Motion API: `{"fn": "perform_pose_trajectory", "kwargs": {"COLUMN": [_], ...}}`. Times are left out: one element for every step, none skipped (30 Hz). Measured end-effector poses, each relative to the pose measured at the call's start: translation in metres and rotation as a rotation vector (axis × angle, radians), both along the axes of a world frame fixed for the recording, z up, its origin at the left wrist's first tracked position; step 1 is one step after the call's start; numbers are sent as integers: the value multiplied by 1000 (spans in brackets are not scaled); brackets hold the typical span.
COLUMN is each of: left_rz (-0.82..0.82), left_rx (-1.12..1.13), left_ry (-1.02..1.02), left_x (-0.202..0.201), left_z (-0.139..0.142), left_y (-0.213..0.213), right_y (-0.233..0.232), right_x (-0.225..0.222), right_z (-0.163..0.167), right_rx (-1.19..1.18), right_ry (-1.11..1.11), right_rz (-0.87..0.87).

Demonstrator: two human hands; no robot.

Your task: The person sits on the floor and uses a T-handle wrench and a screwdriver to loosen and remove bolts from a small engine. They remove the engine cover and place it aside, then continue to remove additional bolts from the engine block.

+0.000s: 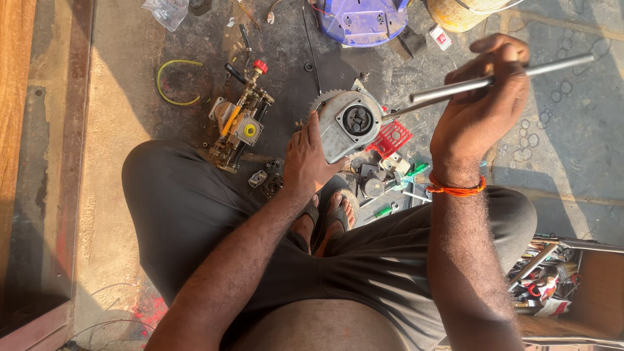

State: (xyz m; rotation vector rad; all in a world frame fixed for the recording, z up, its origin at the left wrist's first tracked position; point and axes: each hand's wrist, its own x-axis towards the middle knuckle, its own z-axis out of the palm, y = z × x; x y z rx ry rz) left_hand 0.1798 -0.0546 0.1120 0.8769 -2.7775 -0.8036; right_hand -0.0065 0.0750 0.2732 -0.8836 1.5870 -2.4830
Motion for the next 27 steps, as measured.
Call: {"fn": "perform_pose_trajectory", "kwargs": {"left_rz": [-1, 0, 1, -1, -2, -4, -5, -10, -15, -20, -25, -29, -35, -43, -50, -55, -65, -74, -84, -90, -93, -96, -90, -87, -86, -100, -114], "left_rx": [-3, -9, -12, -12, -10, -13, -16, -23, -27, -34, -26, -15, -2, -25, -48, -74, -57, -38, -20, -36, -53, -71, -77, -79, -81, -49, -18], "left_ry": [4, -2, -9, -19, -20, -17, -15, -16, -18, -17, -45, -74, -105, -98, -89, -79, -103, -130, -157, -134, -112, -89, -61, -36, -8, -8, -6], "left_x": [0, 0, 1, 1, 1, 1, 1, 1, 1, 1, 0, 0, 0, 0, 0, 0, -1, 0, 1, 1, 2, 3, 3, 4, 4, 4, 4], "left_z": [0, 0, 0, 0, 1, 1, 2, 3, 5, 6, 8, 10, 11, 13, 14, 15, 16, 16, 15, 15, 14, 14, 13, 12, 12, 11, 11], "left_y": [0, 0, 0, 0, 1, 1, 1, 1, 1, 1, 0, 0, -1, -1, -2, -4, -6, -7, -8, -8, -8, -8, -9, -9, -9, -12, -17], "right_y": [-2, -4, -6, -5, -5, -5, -2, 0, 6, 8, 9, 10, 10, 11, 10, 10, 9, 11, 12, 12, 14, 14, 14, 16, 17, 18, 19], "right_x": [0, 1, 1, 2, 3, 1, -1, -4, -9, -12, -15, -18, -18, -19, -19, -20, -21, -23, -25, -27, -31, -36, -40, -44, -46, -48, -51], "right_z": [0, 1, 2, 3, 6, 10, 16, 22, 31, 37, 42, 45, 47, 49, 49, 50, 50, 51, 51, 51, 53, 54, 56, 58, 59, 62, 68], "right_rx": [4, 8, 11, 15, 19, 16, 49, 83, 156, 224, 240, 257, 267, 277, 276, 273, 298, 324, 350, 350, 348, 344, 340, 336, 368, 400, 464], "right_ry": [-4, -8, -43, -83, -123, -163, -171, -179, -153, -123, -128, -134, -147, -159, -173, -186, -191, -200, -210, -195, -180, -165, -150, -139, -128, -114, -98], "right_rz": [-5, -10, -45, -74, -103, -122, -88, -54, 34, 122, 143, 164, 167, 171, 157, 146, 170, 195, 220, 255, 292, 333, 374, 416, 469, 521, 586]}}
